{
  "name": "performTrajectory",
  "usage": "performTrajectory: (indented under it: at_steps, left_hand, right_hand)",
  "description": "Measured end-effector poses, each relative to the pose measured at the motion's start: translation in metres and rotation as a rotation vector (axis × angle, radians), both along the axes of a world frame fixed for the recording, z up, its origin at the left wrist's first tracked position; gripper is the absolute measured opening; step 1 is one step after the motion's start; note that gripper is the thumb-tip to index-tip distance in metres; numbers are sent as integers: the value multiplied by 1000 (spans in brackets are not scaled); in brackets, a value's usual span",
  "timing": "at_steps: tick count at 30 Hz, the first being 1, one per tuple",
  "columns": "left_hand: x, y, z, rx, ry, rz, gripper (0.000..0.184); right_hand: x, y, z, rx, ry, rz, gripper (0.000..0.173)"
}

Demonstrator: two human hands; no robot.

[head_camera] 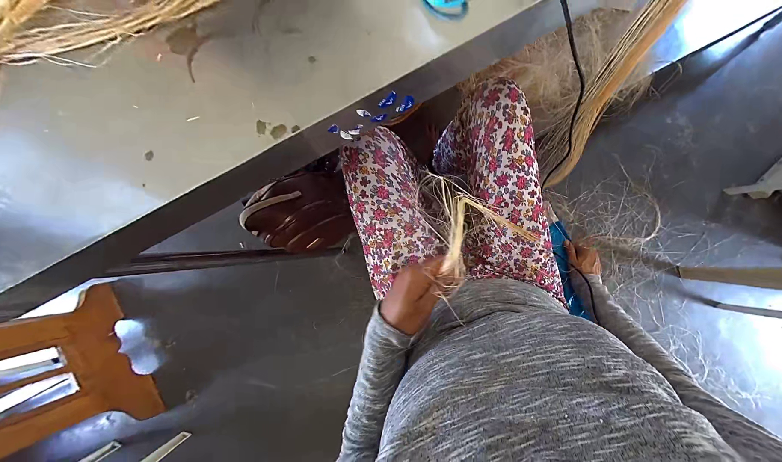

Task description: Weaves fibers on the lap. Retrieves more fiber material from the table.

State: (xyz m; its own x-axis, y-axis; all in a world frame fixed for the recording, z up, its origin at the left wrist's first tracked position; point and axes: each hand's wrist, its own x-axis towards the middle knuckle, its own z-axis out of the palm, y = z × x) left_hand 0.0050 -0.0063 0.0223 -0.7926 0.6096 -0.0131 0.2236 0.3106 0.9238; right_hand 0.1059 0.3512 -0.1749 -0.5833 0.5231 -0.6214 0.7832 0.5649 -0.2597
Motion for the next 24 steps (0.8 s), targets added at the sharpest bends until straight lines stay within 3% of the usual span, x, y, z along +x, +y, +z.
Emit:
performTrajectory:
  at_steps: [4, 8, 16, 24]
  left_hand:
    - [1, 36, -20, 110, 2, -125, 24]
    - [12, 51, -42, 86, -28, -136, 24]
    - [17, 28, -44, 26, -99, -98, 23]
    - [16, 15, -54, 84, -79, -91, 20]
  right_hand:
    - [-4, -7, 7, 30, -71, -44, 63]
    - [-5, -5, 1, 5, -70, -75, 61]
    - [-2, -3, -9, 33, -24, -46, 64]
    - [-6, -8, 5, 67, -64, 7, 69]
